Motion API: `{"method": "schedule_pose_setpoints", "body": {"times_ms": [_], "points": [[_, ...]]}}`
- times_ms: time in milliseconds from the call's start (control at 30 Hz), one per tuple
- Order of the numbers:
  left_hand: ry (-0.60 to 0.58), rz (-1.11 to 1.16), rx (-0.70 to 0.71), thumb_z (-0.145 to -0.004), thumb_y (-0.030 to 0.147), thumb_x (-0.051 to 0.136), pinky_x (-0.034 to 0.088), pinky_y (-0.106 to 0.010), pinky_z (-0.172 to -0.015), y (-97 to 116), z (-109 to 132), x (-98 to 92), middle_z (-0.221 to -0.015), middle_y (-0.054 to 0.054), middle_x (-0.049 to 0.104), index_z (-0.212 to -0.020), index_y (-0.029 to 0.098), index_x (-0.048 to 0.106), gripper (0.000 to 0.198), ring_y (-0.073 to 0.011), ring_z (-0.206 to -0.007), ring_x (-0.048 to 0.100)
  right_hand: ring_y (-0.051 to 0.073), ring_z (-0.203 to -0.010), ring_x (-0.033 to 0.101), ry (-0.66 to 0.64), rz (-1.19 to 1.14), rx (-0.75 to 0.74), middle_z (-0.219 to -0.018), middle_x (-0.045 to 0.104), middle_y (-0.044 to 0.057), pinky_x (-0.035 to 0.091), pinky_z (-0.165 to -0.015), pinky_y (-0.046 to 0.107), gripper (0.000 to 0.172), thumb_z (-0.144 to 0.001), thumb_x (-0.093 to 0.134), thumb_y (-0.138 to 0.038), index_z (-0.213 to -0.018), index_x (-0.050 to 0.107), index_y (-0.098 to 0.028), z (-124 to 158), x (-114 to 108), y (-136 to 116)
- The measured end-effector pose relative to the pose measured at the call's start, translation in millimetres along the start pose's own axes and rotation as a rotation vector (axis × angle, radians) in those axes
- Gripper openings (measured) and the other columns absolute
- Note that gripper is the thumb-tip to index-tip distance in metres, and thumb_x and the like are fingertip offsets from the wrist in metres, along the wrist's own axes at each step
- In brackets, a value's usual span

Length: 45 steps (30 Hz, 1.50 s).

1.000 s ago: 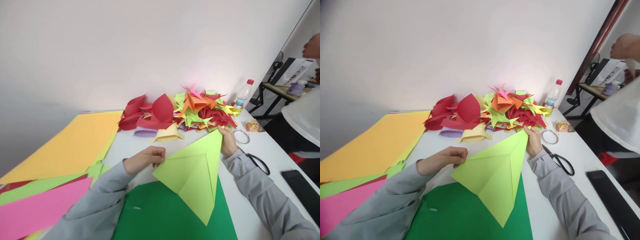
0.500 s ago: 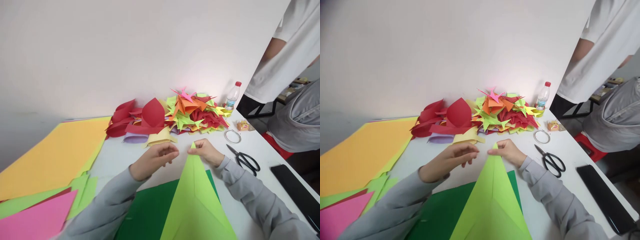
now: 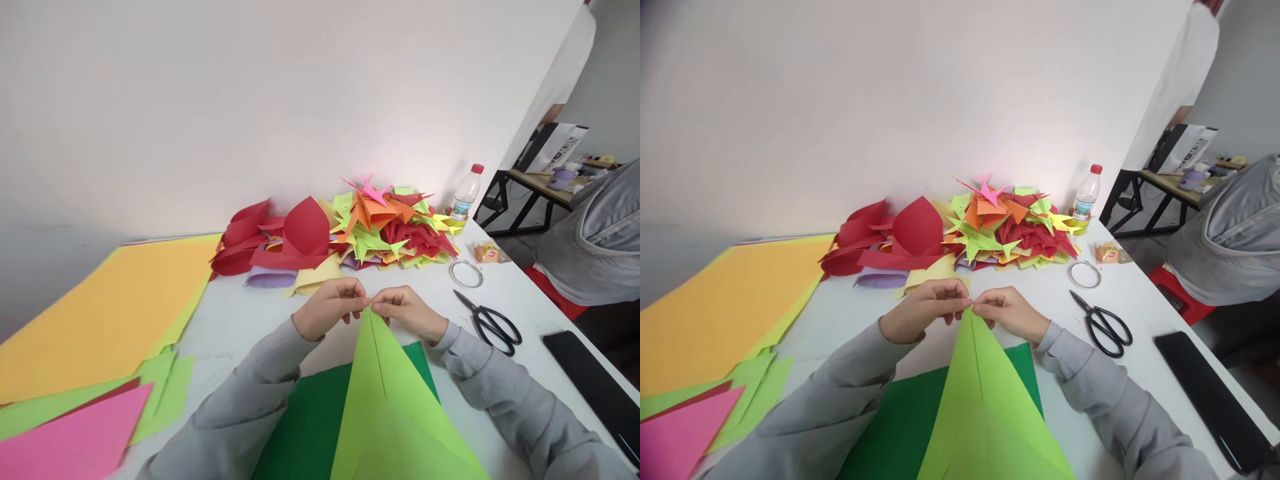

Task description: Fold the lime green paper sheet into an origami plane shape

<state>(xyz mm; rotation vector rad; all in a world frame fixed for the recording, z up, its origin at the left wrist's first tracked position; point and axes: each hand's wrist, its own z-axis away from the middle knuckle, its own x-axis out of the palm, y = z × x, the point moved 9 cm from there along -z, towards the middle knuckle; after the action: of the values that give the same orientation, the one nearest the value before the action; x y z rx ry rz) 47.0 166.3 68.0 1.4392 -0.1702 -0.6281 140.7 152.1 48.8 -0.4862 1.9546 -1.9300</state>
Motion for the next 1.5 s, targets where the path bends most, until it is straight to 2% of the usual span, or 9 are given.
{"method": "schedule_pose_setpoints", "body": {"times_ms": [133,267,400,733,1000,1067,1300,1500], "points": [[-0.018,-0.053,0.021,-0.068,0.043,0.057,0.040,-0.024,-0.046,2,0,2.6,-0.051,0.003,0.053,-0.063,0.019,0.054,0.025,-0.0112,-0.048,0.049,0.010,-0.052,0.045,-0.005,0.042,0.000,-0.055,0.051,-0.004,0.036,-0.053,0.023,0.027,-0.074,0.065,-0.043,-0.068,0.062,-0.017,1,2,1],[0.033,-0.139,0.142,-0.070,0.038,0.054,0.040,-0.023,-0.046,10,1,4.4,-0.052,0.003,0.051,-0.062,0.019,0.054,0.020,-0.0109,-0.048,0.048,0.010,-0.053,0.044,0.023,0.070,-0.015,-0.053,0.049,-0.004,0.035,-0.053,0.024,0.024,-0.075,0.061,-0.039,-0.065,0.059,-0.017,2,2,0],[0.087,-0.187,0.201,-0.071,0.035,0.053,0.040,-0.023,-0.048,14,2,4.6,-0.054,0.003,0.051,-0.062,0.019,0.054,0.018,-0.0113,-0.050,0.049,0.011,-0.053,0.044,0.063,0.083,-0.037,-0.052,0.049,-0.004,0.035,-0.054,0.024,0.022,-0.075,0.060,-0.037,-0.064,0.058,-0.018,3,1,-3],[0.027,-0.106,0.205,-0.072,0.047,0.057,0.038,-0.021,-0.045,19,3,4.9,-0.052,0.004,0.049,-0.062,0.018,0.054,0.031,-0.0094,-0.047,0.046,0.009,-0.052,0.038,0.125,0.116,-0.055,-0.053,0.045,-0.005,0.030,-0.052,0.023,0.031,-0.077,0.058,-0.044,-0.060,0.053,-0.018,6,1,-9],[0.123,-0.157,0.240,-0.071,0.041,0.053,0.038,-0.022,-0.046,22,6,1.8,-0.050,0.003,0.051,-0.059,0.018,0.054,0.026,-0.0106,-0.048,0.048,0.009,-0.051,0.037,0.143,0.071,-0.061,-0.051,0.044,-0.005,0.029,-0.051,0.023,0.021,-0.071,0.057,-0.034,-0.058,0.056,-0.017,5,1,-7],[0.185,-0.162,0.243,-0.071,0.040,0.054,0.038,-0.022,-0.046,26,8,-8.0,-0.050,0.003,0.052,-0.058,0.018,0.054,0.025,-0.0102,-0.047,0.047,0.009,-0.051,0.037,0.154,0.065,-0.050,-0.051,0.045,-0.005,0.028,-0.051,0.023,0.019,-0.069,0.057,-0.033,-0.059,0.057,-0.017,5,-1,-5],[0.420,-0.042,0.194,-0.065,0.035,0.061,0.038,-0.020,-0.043,37,20,-59.4,-0.044,0.005,0.050,-0.053,0.019,0.053,0.022,-0.0085,-0.042,0.044,0.008,-0.050,0.033,0.150,0.038,0.025,-0.051,0.045,-0.006,0.025,-0.049,0.022,0.019,-0.066,0.060,-0.035,-0.061,0.060,-0.016,4,-2,6],[0.619,0.092,0.154,-0.061,0.030,0.067,0.035,-0.019,-0.041,30,34,-99.6,-0.046,0.004,0.053,-0.055,0.017,0.057,0.018,-0.0074,-0.041,0.043,0.008,-0.052,0.037,0.126,0.034,-0.008,-0.054,0.049,-0.004,0.030,-0.053,0.023,0.018,-0.065,0.062,-0.033,-0.061,0.062,-0.016,4,-2,0]]}}
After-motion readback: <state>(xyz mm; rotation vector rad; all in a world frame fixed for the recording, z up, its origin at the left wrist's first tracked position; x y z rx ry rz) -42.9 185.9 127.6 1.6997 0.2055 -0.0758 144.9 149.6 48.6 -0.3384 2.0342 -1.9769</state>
